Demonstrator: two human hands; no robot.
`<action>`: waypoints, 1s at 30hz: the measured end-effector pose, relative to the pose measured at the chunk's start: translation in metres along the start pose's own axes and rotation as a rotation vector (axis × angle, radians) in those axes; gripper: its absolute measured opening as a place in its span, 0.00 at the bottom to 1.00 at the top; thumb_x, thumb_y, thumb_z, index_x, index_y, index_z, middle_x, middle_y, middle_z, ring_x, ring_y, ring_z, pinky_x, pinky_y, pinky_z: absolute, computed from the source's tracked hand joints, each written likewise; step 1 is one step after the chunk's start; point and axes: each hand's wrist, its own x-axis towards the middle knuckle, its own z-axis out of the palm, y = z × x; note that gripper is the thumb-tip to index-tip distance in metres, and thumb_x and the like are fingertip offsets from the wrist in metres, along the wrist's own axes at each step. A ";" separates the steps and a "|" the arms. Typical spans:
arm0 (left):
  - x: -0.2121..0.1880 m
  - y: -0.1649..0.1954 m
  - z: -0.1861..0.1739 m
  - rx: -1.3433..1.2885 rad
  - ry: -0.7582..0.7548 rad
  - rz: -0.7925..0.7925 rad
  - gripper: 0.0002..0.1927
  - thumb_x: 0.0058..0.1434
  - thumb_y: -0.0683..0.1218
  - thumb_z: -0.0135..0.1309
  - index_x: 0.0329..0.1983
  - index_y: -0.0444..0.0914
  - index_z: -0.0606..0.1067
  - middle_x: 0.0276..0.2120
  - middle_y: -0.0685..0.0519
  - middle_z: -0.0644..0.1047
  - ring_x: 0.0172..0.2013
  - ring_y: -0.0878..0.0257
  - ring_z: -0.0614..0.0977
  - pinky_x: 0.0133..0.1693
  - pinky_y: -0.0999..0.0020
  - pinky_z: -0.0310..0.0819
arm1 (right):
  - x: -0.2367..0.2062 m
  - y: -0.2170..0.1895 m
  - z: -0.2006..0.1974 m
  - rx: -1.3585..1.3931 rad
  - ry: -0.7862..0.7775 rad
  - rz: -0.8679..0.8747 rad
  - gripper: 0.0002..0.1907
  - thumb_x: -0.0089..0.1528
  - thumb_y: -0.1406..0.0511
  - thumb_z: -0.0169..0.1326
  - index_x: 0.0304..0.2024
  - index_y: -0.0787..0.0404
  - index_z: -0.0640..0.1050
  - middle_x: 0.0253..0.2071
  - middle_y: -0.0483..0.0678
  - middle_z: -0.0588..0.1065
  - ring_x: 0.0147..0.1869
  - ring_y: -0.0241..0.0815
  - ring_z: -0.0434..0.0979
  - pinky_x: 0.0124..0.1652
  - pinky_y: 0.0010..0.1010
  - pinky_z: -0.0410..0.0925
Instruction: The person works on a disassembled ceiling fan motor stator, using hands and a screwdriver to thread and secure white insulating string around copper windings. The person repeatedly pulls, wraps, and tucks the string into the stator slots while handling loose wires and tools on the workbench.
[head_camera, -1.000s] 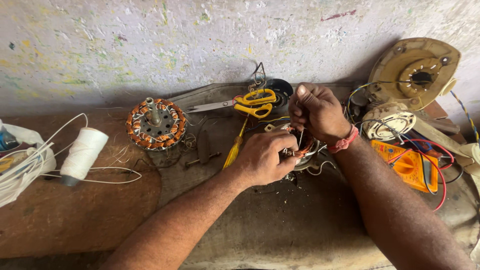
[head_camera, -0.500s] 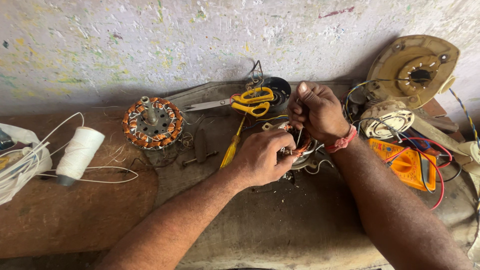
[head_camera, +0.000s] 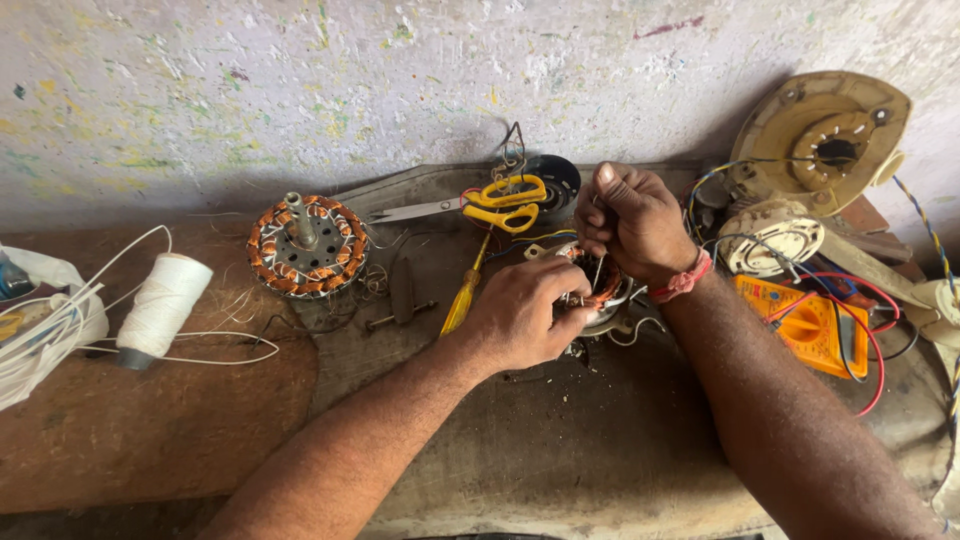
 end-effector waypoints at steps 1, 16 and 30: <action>0.000 0.002 0.001 0.035 -0.012 0.005 0.17 0.56 0.52 0.66 0.38 0.37 0.75 0.37 0.48 0.78 0.39 0.51 0.82 0.41 0.54 0.77 | 0.000 0.000 -0.001 -0.001 -0.005 0.001 0.23 0.73 0.54 0.48 0.30 0.63 0.70 0.24 0.45 0.64 0.25 0.36 0.61 0.26 0.29 0.62; 0.006 -0.013 -0.007 0.076 -0.248 -0.033 0.27 0.46 0.49 0.72 0.48 0.37 0.77 0.52 0.53 0.75 0.56 0.55 0.76 0.59 0.60 0.71 | -0.009 -0.015 -0.020 -0.014 -0.100 0.047 0.21 0.74 0.58 0.50 0.29 0.64 0.71 0.26 0.49 0.69 0.27 0.42 0.69 0.30 0.37 0.69; 0.008 -0.032 -0.026 -0.099 -0.125 0.192 0.34 0.52 0.33 0.62 0.64 0.41 0.71 0.64 0.49 0.72 0.65 0.54 0.75 0.67 0.59 0.70 | -0.012 -0.020 -0.034 0.032 -0.143 0.083 0.20 0.74 0.59 0.48 0.33 0.67 0.75 0.30 0.53 0.74 0.32 0.46 0.75 0.37 0.44 0.74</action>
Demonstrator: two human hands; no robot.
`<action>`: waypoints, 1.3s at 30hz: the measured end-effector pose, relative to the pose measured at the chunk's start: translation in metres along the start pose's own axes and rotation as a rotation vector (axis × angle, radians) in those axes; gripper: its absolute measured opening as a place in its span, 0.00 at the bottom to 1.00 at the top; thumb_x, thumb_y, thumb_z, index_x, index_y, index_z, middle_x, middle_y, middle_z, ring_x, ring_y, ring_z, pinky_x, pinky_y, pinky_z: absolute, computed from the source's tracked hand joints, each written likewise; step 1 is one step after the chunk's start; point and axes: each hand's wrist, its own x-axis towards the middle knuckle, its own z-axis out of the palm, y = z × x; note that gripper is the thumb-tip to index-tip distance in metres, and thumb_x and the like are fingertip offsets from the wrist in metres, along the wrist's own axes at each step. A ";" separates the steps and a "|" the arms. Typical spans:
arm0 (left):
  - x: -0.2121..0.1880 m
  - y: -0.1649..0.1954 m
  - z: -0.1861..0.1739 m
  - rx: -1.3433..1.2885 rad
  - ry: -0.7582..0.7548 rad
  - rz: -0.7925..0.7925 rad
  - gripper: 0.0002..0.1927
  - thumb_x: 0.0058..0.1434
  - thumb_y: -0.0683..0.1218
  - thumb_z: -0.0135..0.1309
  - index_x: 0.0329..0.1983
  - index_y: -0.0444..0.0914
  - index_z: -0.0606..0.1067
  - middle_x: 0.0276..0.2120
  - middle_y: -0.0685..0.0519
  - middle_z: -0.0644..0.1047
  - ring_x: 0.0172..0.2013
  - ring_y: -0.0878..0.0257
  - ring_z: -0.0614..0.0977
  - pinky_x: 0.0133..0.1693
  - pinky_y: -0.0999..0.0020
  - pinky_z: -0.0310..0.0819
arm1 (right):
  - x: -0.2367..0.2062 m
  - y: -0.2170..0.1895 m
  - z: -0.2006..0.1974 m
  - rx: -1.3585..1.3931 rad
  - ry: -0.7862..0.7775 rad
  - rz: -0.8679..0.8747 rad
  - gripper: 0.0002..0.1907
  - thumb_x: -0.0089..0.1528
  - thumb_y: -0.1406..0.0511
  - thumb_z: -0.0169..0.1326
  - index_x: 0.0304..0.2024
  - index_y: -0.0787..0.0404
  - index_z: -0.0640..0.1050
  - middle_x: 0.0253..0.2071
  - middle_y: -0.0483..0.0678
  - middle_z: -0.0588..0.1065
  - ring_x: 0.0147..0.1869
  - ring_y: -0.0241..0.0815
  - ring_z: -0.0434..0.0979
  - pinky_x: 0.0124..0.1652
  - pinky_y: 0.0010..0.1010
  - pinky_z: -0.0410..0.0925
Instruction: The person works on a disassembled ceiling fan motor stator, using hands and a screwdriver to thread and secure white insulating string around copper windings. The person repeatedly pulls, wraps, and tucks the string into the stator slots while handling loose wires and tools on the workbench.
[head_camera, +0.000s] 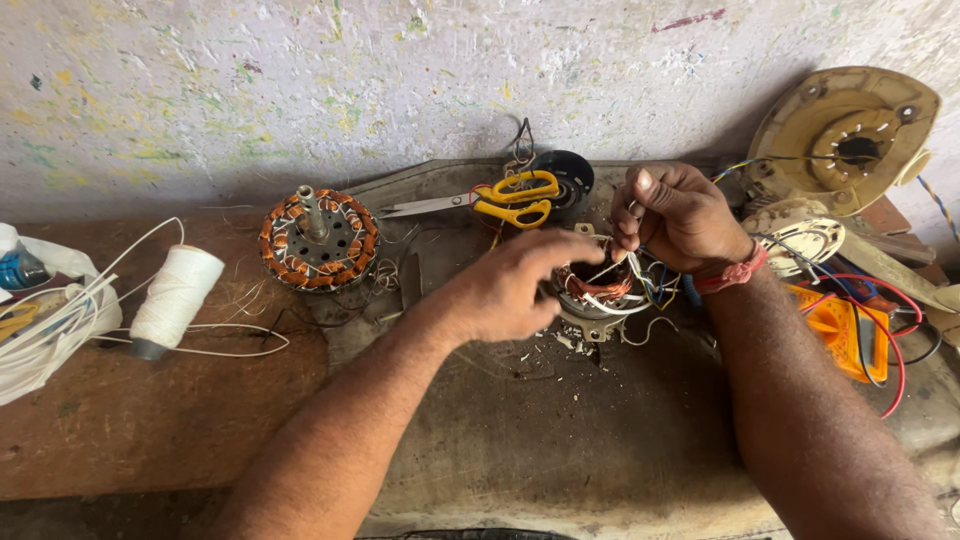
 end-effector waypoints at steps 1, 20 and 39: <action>0.000 -0.003 -0.001 -0.028 0.016 -0.074 0.32 0.54 0.33 0.61 0.63 0.41 0.72 0.63 0.50 0.74 0.56 0.55 0.77 0.58 0.62 0.75 | 0.000 0.000 0.000 -0.012 0.009 0.000 0.20 0.74 0.59 0.47 0.34 0.68 0.75 0.30 0.53 0.73 0.32 0.46 0.75 0.37 0.44 0.74; 0.001 -0.004 -0.002 -0.120 -0.044 -0.338 0.16 0.57 0.38 0.63 0.49 0.40 0.81 0.43 0.53 0.85 0.38 0.60 0.86 0.42 0.67 0.82 | -0.005 -0.006 0.007 -0.017 -0.022 -0.137 0.16 0.74 0.63 0.50 0.37 0.69 0.76 0.35 0.59 0.78 0.38 0.55 0.82 0.41 0.47 0.76; 0.001 -0.030 0.012 -0.171 0.100 -0.085 0.09 0.55 0.38 0.65 0.40 0.35 0.81 0.41 0.49 0.85 0.46 0.59 0.87 0.52 0.66 0.82 | -0.081 0.041 0.180 -1.499 0.290 -0.544 0.08 0.57 0.69 0.64 0.30 0.62 0.76 0.29 0.50 0.76 0.29 0.50 0.77 0.30 0.39 0.69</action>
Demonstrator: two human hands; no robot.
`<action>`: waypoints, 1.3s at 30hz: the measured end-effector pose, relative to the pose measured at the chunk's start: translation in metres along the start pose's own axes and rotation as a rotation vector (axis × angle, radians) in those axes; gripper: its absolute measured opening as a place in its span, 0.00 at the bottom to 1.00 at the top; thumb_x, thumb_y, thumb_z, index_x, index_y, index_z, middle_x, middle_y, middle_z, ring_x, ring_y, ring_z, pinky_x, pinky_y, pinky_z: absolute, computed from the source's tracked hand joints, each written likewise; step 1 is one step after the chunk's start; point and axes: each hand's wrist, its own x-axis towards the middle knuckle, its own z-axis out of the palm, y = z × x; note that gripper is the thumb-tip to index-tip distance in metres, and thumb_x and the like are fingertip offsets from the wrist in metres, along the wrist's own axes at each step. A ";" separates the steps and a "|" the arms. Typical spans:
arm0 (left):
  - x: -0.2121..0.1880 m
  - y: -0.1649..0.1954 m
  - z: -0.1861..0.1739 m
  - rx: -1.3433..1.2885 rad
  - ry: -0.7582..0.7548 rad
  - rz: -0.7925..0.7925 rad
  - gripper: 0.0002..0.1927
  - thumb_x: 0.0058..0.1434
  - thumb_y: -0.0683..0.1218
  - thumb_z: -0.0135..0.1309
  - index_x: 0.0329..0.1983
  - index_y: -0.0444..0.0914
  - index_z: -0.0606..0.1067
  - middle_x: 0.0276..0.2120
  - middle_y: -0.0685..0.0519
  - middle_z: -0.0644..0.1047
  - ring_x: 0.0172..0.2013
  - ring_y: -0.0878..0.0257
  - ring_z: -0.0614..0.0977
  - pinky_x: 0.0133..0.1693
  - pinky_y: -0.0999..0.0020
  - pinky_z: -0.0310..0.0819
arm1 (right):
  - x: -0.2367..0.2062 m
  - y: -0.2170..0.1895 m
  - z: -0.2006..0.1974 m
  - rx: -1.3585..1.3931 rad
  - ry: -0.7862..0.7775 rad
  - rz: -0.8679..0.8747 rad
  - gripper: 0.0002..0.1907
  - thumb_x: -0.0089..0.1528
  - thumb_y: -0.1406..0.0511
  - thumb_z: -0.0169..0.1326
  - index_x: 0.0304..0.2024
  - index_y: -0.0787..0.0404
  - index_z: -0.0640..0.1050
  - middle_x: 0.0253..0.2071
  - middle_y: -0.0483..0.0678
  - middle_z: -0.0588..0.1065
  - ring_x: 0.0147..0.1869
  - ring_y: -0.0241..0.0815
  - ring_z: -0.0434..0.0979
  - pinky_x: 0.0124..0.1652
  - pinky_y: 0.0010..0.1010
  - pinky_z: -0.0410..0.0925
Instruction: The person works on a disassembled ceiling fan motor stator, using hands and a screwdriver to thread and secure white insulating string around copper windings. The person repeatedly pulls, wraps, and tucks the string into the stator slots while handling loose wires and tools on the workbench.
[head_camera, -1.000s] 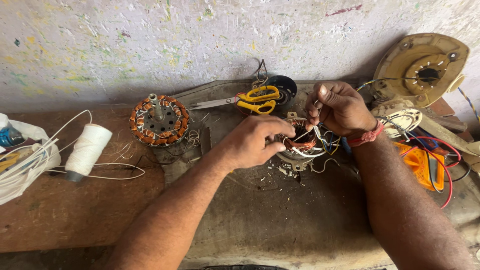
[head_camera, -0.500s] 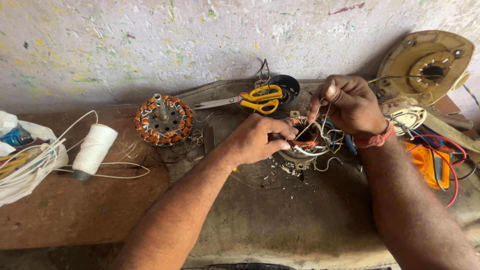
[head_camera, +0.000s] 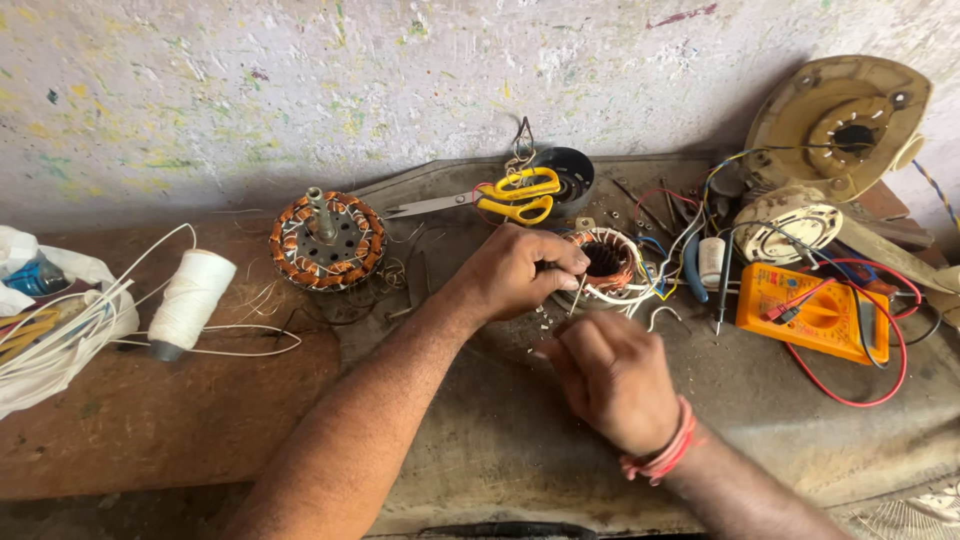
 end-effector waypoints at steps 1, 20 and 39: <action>-0.001 0.000 0.000 0.006 0.010 -0.011 0.09 0.56 0.38 0.65 0.40 0.35 0.81 0.41 0.49 0.85 0.46 0.59 0.87 0.51 0.67 0.82 | -0.005 -0.003 0.004 -0.042 0.005 -0.019 0.11 0.57 0.68 0.66 0.30 0.63 0.74 0.30 0.50 0.76 0.30 0.51 0.77 0.30 0.41 0.69; 0.001 0.039 0.008 0.215 0.033 0.203 0.08 0.56 0.40 0.65 0.39 0.39 0.80 0.40 0.52 0.83 0.44 0.55 0.85 0.48 0.62 0.81 | -0.021 0.003 0.017 -0.089 0.010 -0.059 0.14 0.56 0.65 0.66 0.26 0.61 0.72 0.28 0.48 0.71 0.33 0.49 0.73 0.35 0.42 0.67; -0.003 0.032 0.010 0.381 0.089 0.329 0.08 0.60 0.40 0.62 0.38 0.36 0.73 0.32 0.51 0.78 0.36 0.53 0.83 0.39 0.60 0.79 | -0.023 0.006 0.014 0.005 0.070 0.022 0.15 0.55 0.63 0.69 0.28 0.61 0.74 0.29 0.46 0.76 0.33 0.49 0.75 0.36 0.39 0.68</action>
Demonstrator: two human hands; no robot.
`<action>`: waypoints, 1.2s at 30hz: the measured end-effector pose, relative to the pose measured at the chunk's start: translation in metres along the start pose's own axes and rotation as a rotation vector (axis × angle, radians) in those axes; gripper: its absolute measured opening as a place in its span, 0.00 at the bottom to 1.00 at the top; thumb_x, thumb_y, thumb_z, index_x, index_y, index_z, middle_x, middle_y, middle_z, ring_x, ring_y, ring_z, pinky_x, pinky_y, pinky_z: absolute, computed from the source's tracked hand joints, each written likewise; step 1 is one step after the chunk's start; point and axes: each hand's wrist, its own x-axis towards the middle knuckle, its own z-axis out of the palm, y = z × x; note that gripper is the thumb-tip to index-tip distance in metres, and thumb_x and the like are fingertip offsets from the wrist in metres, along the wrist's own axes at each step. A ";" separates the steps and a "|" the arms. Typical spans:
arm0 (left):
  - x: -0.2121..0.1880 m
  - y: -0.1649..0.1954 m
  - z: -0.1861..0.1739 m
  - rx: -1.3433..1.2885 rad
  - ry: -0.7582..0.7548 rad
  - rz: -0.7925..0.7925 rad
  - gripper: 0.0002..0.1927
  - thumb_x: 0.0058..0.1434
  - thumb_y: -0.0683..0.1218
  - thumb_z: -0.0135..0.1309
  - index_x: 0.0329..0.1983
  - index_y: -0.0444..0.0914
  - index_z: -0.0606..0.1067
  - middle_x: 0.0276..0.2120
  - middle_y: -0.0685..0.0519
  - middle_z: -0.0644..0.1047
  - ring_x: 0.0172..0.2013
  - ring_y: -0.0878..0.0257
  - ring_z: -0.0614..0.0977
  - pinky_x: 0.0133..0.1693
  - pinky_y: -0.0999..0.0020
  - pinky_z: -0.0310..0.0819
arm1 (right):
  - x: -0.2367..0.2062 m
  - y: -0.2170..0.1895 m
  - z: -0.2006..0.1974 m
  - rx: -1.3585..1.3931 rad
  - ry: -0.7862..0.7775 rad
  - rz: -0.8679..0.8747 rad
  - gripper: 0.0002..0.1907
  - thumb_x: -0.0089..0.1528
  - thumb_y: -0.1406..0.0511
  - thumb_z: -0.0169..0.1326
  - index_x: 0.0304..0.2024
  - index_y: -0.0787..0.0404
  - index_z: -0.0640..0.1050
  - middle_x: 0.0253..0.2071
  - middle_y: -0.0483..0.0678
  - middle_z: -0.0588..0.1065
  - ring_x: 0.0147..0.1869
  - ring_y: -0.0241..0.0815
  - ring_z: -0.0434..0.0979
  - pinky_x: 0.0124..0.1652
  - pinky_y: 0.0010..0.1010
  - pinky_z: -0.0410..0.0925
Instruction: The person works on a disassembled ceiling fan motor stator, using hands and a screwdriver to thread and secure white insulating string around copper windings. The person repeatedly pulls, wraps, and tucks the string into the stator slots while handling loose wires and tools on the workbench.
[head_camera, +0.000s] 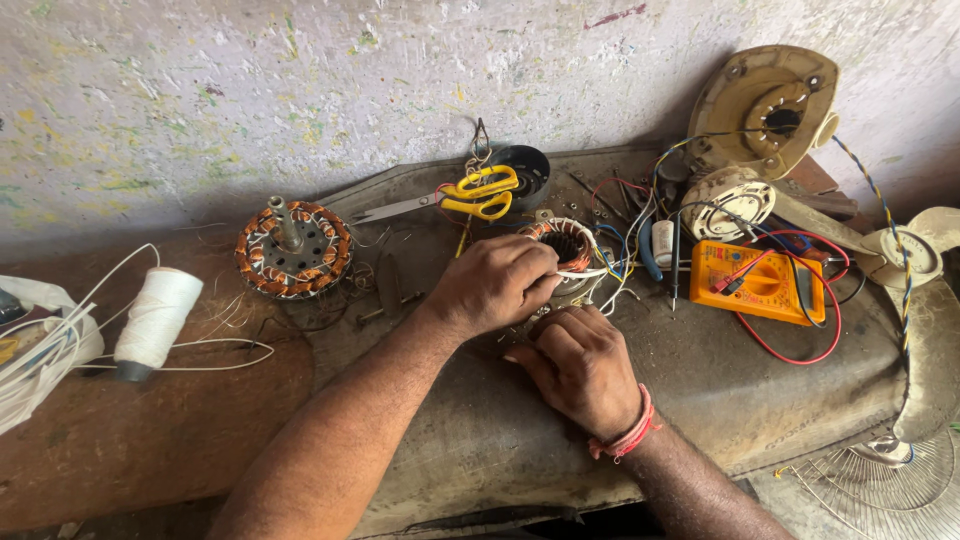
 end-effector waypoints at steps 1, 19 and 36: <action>0.000 0.000 0.000 0.006 0.002 0.015 0.09 0.61 0.40 0.62 0.39 0.36 0.73 0.33 0.51 0.78 0.37 0.53 0.83 0.40 0.59 0.79 | -0.001 0.002 0.000 0.003 0.005 0.003 0.15 0.55 0.63 0.69 0.28 0.61 0.74 0.29 0.47 0.76 0.33 0.49 0.75 0.35 0.39 0.67; -0.003 -0.001 0.006 -0.107 -0.010 -0.099 0.08 0.63 0.37 0.57 0.40 0.35 0.69 0.31 0.48 0.74 0.35 0.51 0.80 0.39 0.56 0.76 | 0.021 0.053 -0.025 -0.362 0.069 0.019 0.12 0.58 0.70 0.63 0.44 0.55 0.82 0.50 0.45 0.77 0.58 0.50 0.74 0.54 0.43 0.63; 0.000 0.000 0.004 -0.139 -0.030 -0.163 0.07 0.59 0.35 0.60 0.38 0.35 0.74 0.32 0.50 0.77 0.38 0.51 0.81 0.39 0.57 0.77 | 0.022 0.060 -0.024 -0.251 0.062 -0.030 0.20 0.50 0.76 0.61 0.44 0.55 0.84 0.51 0.46 0.78 0.59 0.52 0.73 0.56 0.43 0.66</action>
